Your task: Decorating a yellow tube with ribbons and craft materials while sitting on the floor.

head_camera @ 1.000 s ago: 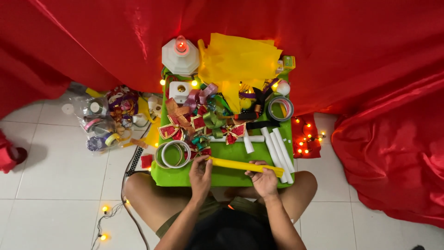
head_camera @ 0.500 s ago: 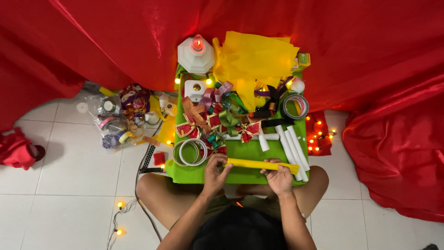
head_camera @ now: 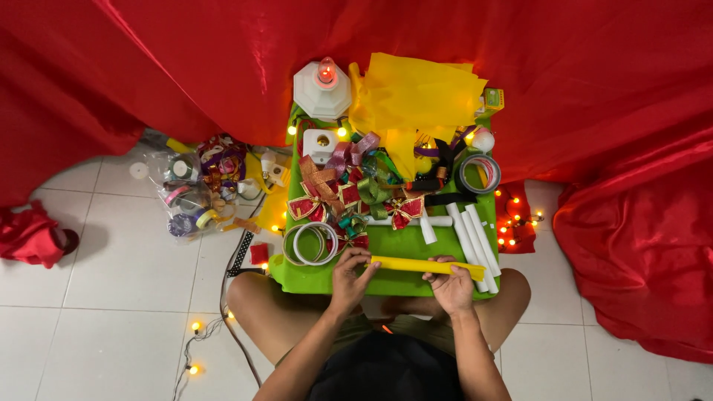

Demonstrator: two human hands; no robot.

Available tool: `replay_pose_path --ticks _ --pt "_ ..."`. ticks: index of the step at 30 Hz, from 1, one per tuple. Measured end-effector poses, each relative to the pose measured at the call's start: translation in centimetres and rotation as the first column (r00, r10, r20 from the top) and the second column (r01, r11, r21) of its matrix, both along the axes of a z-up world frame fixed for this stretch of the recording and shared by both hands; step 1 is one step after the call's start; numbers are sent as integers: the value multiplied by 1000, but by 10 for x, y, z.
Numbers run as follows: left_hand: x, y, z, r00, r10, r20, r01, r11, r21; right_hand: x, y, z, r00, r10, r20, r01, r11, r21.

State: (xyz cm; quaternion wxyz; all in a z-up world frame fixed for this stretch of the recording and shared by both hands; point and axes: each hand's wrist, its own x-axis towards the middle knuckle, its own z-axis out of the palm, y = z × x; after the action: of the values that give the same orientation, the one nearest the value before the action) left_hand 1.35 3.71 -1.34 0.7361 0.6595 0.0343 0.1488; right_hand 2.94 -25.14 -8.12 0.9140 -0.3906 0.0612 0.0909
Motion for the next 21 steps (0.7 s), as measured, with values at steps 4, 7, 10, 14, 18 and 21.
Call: replay_pose_path --ticks 4,7,10,14,18,21 --pt "0 1 -1 1000 -18 -4 18 999 34 1 -1 -2 1000 -2 -14 2 1000 12" --pt "-2 3 4 999 -48 -10 48 999 4 0 -2 -6 999 -11 -34 12 1000 24" --pt "-3 2 1 997 -74 -24 73 996 -52 -1 -3 -6 998 -20 -55 23 999 39" --pt "-3 -4 -2 996 -70 -61 60 986 -157 0 -3 -6 997 -8 -73 12 998 55" --pt "-6 -10 -11 991 -38 -127 7 971 -240 0 0 -3 997 14 -72 -9 998 62" --pt "-2 -11 -10 990 -11 -141 -21 974 -224 3 0 -2 995 13 -101 -5 997 79"
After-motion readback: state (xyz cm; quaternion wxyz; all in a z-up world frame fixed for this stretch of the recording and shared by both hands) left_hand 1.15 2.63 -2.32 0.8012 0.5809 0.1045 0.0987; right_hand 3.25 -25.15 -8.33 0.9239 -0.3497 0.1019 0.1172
